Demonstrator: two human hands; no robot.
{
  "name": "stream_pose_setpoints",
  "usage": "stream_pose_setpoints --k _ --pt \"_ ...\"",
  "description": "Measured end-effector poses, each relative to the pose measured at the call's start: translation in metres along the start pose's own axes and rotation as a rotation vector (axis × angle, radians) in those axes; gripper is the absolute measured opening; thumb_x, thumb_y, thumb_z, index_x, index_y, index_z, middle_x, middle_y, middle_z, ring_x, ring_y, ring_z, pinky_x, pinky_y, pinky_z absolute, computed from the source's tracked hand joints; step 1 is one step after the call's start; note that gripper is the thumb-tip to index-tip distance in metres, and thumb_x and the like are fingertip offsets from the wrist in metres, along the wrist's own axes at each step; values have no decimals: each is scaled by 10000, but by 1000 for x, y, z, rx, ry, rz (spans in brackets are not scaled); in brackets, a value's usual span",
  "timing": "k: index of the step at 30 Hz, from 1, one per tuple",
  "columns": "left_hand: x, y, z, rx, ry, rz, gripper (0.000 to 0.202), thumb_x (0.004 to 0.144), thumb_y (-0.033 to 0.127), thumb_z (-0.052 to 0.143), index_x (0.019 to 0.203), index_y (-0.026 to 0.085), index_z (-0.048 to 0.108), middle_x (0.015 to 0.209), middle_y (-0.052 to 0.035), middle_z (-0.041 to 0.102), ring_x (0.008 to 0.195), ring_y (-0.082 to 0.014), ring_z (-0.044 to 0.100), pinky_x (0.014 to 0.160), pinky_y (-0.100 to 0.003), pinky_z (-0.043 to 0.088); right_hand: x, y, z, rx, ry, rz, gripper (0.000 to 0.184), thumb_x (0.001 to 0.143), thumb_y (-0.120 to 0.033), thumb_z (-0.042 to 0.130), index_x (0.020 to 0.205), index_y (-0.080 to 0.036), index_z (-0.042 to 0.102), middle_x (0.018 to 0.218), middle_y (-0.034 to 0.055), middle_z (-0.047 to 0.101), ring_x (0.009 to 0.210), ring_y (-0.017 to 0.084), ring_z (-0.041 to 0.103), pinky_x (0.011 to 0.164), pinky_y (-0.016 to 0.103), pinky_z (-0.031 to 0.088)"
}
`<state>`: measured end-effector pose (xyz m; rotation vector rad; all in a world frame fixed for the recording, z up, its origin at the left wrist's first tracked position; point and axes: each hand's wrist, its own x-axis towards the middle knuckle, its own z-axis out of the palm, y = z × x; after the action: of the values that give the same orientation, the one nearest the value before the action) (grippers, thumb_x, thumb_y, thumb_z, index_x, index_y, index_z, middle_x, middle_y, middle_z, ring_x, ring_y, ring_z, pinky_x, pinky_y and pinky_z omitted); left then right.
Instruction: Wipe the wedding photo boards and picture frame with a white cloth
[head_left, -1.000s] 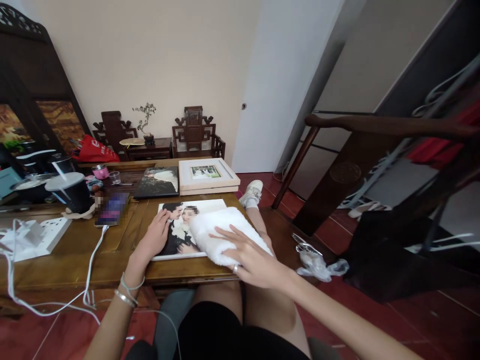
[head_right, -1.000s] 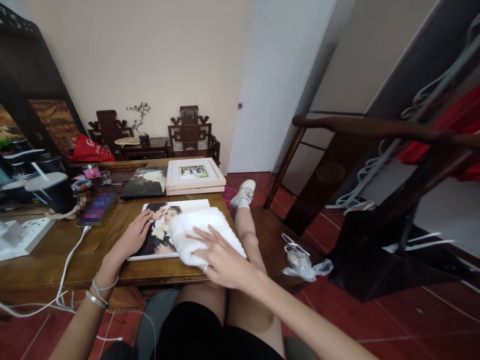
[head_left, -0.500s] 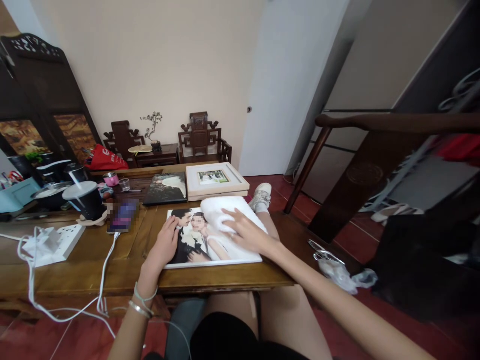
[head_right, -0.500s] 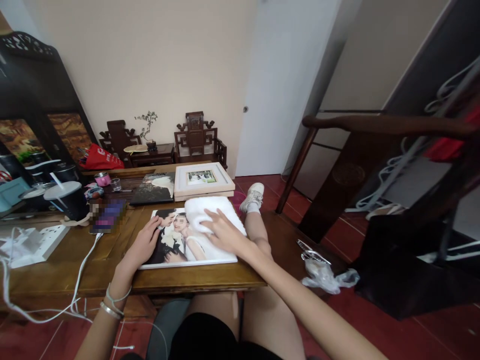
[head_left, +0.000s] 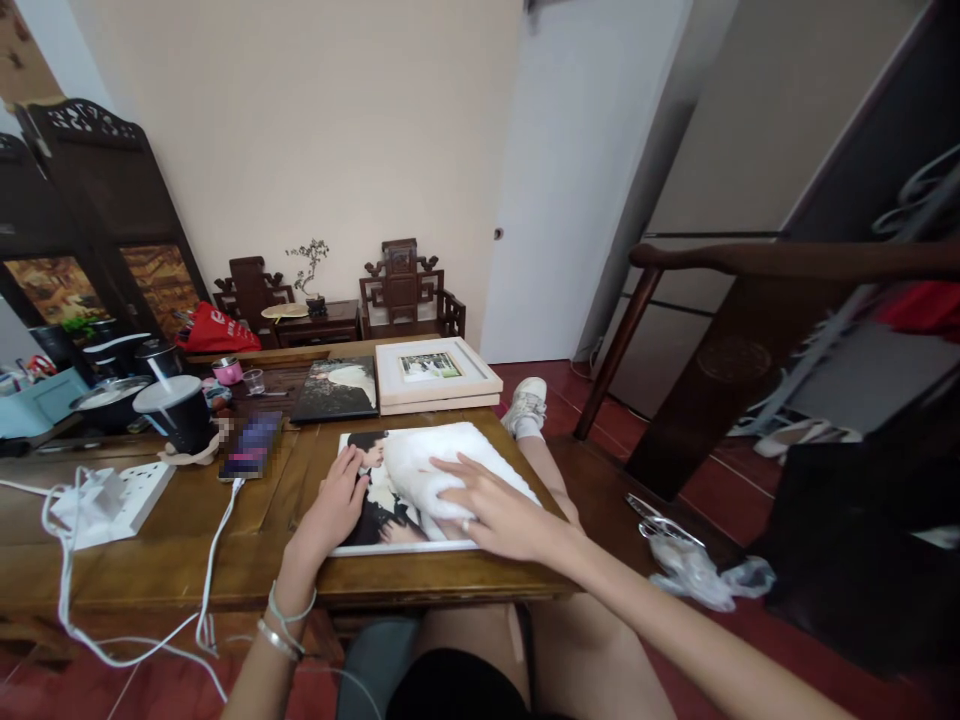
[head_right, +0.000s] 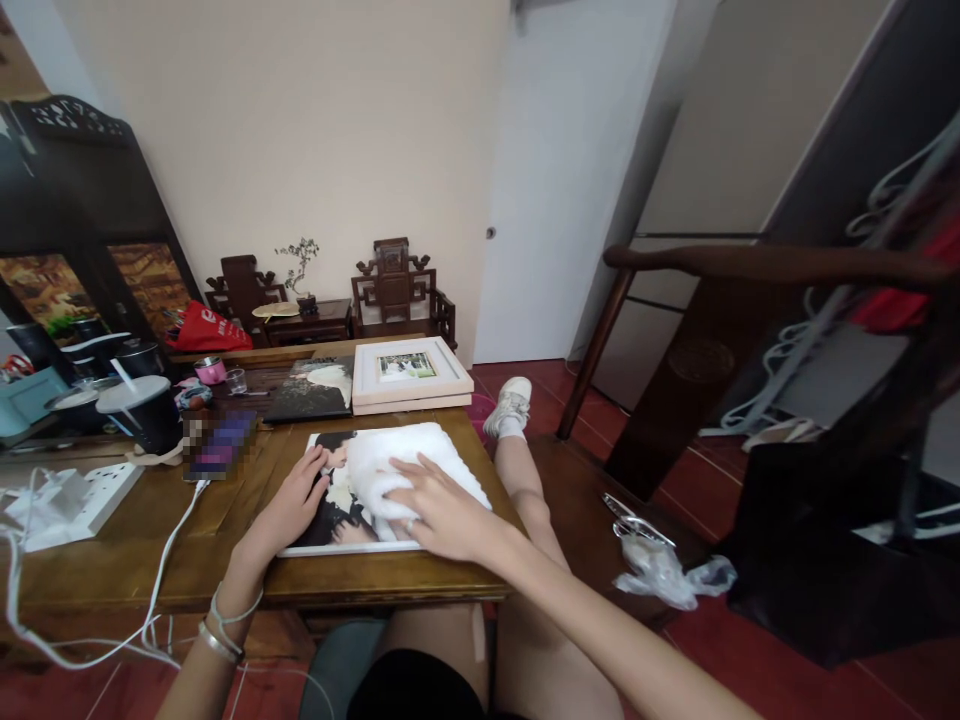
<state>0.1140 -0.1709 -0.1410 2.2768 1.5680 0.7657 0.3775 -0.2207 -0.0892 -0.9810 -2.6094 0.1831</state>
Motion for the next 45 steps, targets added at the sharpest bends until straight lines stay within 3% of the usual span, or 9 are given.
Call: stream_pose_setpoints --k 7,10,16,19,26,31,38,42,45 --pt "-1 2 -1 -22 8 -14 444 956 325 321 1351 158 434 1504 -143 349 1419 -223 266 1135 -458 267 51 42 0 -77 58 138 356 849 -107 472 1173 -120 618 1336 167 547 1326 301 396 1084 521 289" --pt "-1 3 1 -30 26 -29 436 965 297 280 1344 146 436 1497 -151 359 1413 -225 281 1134 -480 266 30 29 3 -79 21 159 381 810 -70 474 1159 -101 624 1320 188 554 1356 304 349 1115 537 225" --pt "-2 -3 6 -22 46 23 428 959 250 289 1358 154 411 1491 -152 369 1409 -231 290 1128 -499 270 -47 -39 6 -4 -28 29 390 647 -30 477 948 -174 677 1461 96 421 1417 284 206 1151 551 123" --pt "-1 -5 7 -2 44 29 442 957 247 286 1368 133 401 1487 -167 371 1406 -245 296 1127 -499 272 -62 -47 4 6 -35 -22 357 619 -29 469 876 -183 663 1458 80 429 1409 265 240 1161 512 133" --pt "0 -3 1 10 44 40 446 938 240 316 1330 85 465 1465 -173 405 1389 -224 333 1157 -424 250 -7 30 -4 -73 89 122 303 843 -123 433 1064 -176 633 1222 116 614 1204 287 496 994 430 397" --pt "-1 -3 0 21 76 28 442 931 223 314 1318 93 483 1455 -164 425 1371 -218 368 1157 -423 259 24 62 -9 -87 121 252 245 917 -204 415 1025 -138 624 1049 146 656 990 282 594 880 419 452" --pt "0 -3 3 18 119 45 432 925 227 318 1290 107 517 1428 -151 466 1357 -221 393 1151 -423 277 -42 6 6 -71 111 70 290 735 -63 455 947 -152 632 1322 169 545 1391 279 275 1129 543 199" --pt "1 -2 5 18 119 37 441 923 228 308 1290 97 514 1435 -160 453 1359 -229 389 1150 -432 275 -80 -34 1 -29 22 27 312 626 -36 457 844 -169 636 1434 130 450 1409 269 236 1152 537 148" --pt "1 -2 4 7 101 30 442 921 229 310 1295 100 509 1437 -157 451 1361 -226 386 1152 -426 269 -82 -40 -6 -10 -18 22 312 623 -33 459 836 -177 636 1434 109 457 1401 261 262 1155 516 164"
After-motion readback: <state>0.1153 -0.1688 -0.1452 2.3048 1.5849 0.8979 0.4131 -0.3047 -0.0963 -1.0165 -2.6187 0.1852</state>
